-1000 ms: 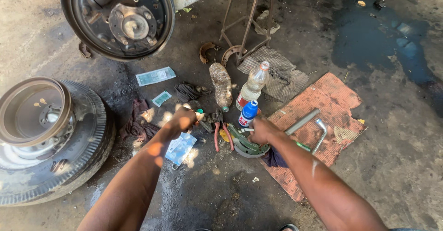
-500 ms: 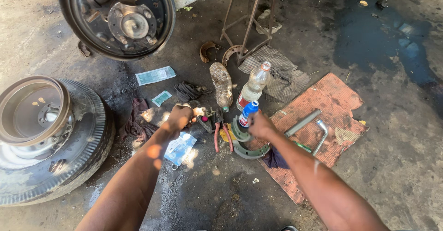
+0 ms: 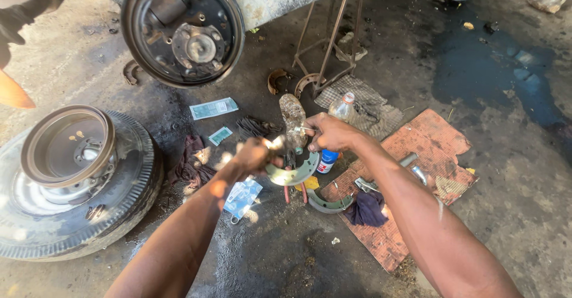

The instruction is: The person works on the rear brake assembly of a green three-wheeled vehicle. They use a screwdriver to adjust components within the brake drum, then open a package of brake shoes and install them into the assembly using pliers and a screwdriver.

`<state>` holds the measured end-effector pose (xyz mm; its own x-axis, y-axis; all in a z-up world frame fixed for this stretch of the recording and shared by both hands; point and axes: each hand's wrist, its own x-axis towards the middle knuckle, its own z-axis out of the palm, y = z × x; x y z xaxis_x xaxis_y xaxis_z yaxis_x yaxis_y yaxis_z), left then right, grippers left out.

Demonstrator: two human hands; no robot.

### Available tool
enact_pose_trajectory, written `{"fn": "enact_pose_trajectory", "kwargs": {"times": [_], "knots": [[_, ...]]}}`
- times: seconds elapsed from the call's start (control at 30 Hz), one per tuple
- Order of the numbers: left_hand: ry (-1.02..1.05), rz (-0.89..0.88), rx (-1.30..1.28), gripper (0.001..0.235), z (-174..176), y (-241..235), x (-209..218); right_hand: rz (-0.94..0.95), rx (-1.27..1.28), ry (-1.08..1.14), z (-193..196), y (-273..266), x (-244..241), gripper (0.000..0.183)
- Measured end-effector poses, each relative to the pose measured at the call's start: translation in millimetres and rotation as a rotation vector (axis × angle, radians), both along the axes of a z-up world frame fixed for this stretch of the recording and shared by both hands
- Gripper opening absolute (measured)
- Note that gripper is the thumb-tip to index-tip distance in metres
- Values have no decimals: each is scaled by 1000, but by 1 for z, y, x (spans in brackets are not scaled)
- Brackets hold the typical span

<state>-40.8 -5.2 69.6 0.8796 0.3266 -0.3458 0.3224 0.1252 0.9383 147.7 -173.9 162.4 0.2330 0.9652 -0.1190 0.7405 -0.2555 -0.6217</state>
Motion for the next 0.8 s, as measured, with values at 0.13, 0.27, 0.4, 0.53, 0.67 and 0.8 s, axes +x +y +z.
{"fn": "enact_pose_trajectory", "kwargs": {"times": [0.13,0.27,0.4,0.53,0.67,0.8], "knots": [[118,-110,6,37,28,-36,-19,-165,-16,20,1,-4,1,32],[92,-91,-90,41,35,-63,-21,-355,39,5,-14,-10,1,27],[46,118,-223,32,34,-71,-10,-708,71,380,-25,-8,-9,28],[104,271,-238,30,33,-62,-5,-763,-30,396,-23,-13,-27,34],[-33,309,-213,27,19,-50,-2,-772,47,752,-29,-16,-45,37],[-76,287,-148,29,22,-45,1,-684,196,815,-45,-13,-40,34]]}}
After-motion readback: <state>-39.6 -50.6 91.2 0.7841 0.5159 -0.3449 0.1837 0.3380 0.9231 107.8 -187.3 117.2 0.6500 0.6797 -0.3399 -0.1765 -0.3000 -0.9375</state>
